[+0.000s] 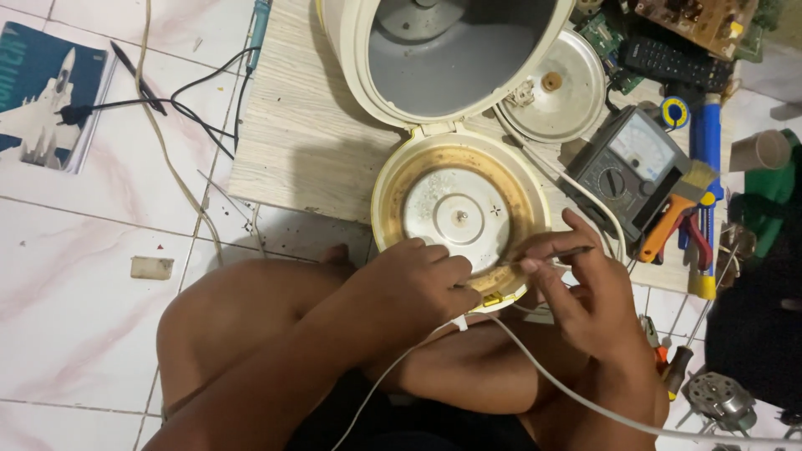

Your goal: Repairing a rice cooker by probing the heating element with a screwdriver and soldering wires.

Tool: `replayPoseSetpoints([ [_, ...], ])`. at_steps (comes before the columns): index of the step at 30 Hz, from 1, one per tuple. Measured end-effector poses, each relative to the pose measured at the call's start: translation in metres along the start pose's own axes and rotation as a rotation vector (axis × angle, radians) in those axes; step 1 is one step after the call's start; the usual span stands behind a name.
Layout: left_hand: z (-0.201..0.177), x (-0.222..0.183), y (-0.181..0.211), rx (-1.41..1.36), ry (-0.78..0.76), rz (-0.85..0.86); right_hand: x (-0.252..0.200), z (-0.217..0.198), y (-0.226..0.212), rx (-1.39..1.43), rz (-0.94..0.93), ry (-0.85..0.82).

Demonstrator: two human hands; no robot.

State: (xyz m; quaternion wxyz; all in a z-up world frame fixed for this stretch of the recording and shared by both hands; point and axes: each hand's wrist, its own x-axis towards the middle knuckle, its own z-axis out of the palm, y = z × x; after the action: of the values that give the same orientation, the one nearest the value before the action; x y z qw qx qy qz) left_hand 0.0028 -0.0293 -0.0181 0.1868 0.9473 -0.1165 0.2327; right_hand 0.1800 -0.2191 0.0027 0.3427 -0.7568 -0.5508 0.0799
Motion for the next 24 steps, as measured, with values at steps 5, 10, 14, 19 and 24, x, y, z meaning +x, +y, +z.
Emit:
replayPoseSetpoints([
  [5,-0.004,0.001,0.001,-0.005,0.016,0.001,-0.001,0.002,0.005,-0.016,0.137,0.071],
  [10,-0.008,-0.001,0.001,0.012,0.025,0.005,0.005,0.003,-0.008,0.009,0.026,0.017],
  [14,-0.007,-0.002,0.003,0.005,0.1,0.005,-0.007,0.007,0.021,-0.109,0.137,0.103],
  [19,-0.015,-0.003,0.004,-0.021,0.084,-0.002,0.007,0.001,-0.009,0.063,0.052,0.016],
  [24,-0.013,-0.002,0.004,-0.025,0.112,0.016,-0.002,0.005,0.01,-0.011,0.082,0.079],
])
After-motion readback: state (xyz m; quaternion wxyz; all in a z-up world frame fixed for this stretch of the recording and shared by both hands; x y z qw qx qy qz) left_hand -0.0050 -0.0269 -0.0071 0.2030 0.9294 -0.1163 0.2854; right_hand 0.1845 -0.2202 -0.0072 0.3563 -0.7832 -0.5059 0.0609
